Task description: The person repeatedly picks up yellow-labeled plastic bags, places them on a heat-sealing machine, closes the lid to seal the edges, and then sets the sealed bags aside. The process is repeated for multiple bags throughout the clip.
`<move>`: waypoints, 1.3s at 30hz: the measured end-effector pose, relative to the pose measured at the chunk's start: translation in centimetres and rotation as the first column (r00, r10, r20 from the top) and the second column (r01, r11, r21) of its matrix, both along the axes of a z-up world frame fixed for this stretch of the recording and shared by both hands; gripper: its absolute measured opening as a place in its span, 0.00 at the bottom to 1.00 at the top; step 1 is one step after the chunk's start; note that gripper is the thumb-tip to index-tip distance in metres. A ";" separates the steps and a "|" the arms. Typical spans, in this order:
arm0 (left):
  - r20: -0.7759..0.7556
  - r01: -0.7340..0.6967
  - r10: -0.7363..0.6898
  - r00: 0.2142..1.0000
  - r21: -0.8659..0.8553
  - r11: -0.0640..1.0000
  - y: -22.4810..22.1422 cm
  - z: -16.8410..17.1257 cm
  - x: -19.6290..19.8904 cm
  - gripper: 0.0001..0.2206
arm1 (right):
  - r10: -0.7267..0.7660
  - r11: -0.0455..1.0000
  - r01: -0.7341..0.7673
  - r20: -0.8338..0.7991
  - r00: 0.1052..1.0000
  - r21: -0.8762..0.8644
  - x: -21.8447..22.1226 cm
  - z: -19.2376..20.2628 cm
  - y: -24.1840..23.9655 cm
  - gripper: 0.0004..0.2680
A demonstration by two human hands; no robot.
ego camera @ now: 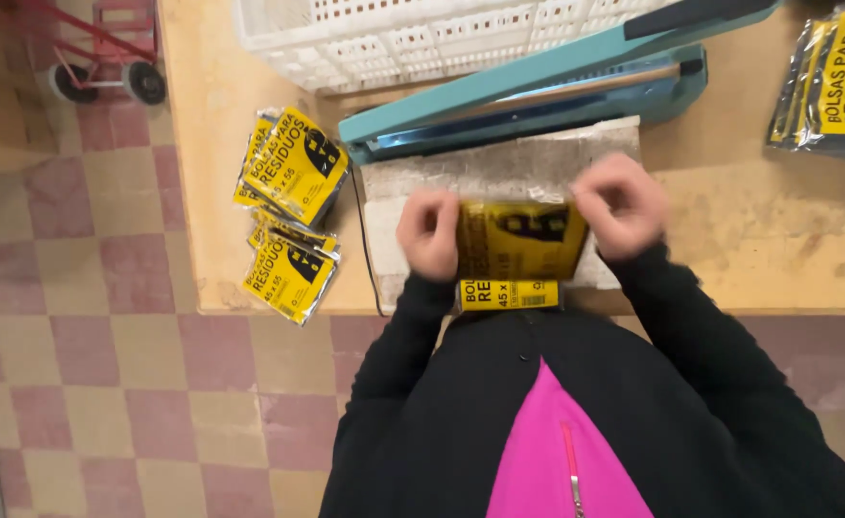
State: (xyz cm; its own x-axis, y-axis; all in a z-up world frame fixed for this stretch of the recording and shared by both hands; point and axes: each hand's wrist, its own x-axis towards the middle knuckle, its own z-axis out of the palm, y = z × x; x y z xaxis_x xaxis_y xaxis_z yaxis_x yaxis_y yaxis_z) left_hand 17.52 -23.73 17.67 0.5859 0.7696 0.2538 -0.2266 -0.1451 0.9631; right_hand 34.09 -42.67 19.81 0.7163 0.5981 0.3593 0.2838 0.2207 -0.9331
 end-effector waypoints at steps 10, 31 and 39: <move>-0.527 -0.078 0.158 0.835 0.171 0.982 4.6 -9.9 5.7 0.08 | -0.271 0.903 0.256 0.004 0.962 -0.344 6.7 -14.5 6.7 0.02; -0.577 -0.188 0.501 0.645 0.515 0.836 6.8 -12.5 8.4 0.10 | -0.398 0.660 0.592 0.452 0.798 -0.463 9.4 -14.4 9.0 0.11; -0.570 -0.170 0.543 0.617 0.577 0.799 7.3 -13.1 8.6 0.08 | -0.006 0.952 0.271 0.874 0.486 -0.144 9.6 1.5 11.8 0.07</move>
State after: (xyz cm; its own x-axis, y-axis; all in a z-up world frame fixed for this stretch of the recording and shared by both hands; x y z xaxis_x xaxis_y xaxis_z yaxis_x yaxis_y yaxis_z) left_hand 26.13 -16.38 4.53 0.4256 0.8672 0.2585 0.6248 -0.4882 0.6093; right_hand 43.73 -30.91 21.28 0.2113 0.6749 0.7070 0.9731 -0.0775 -0.2169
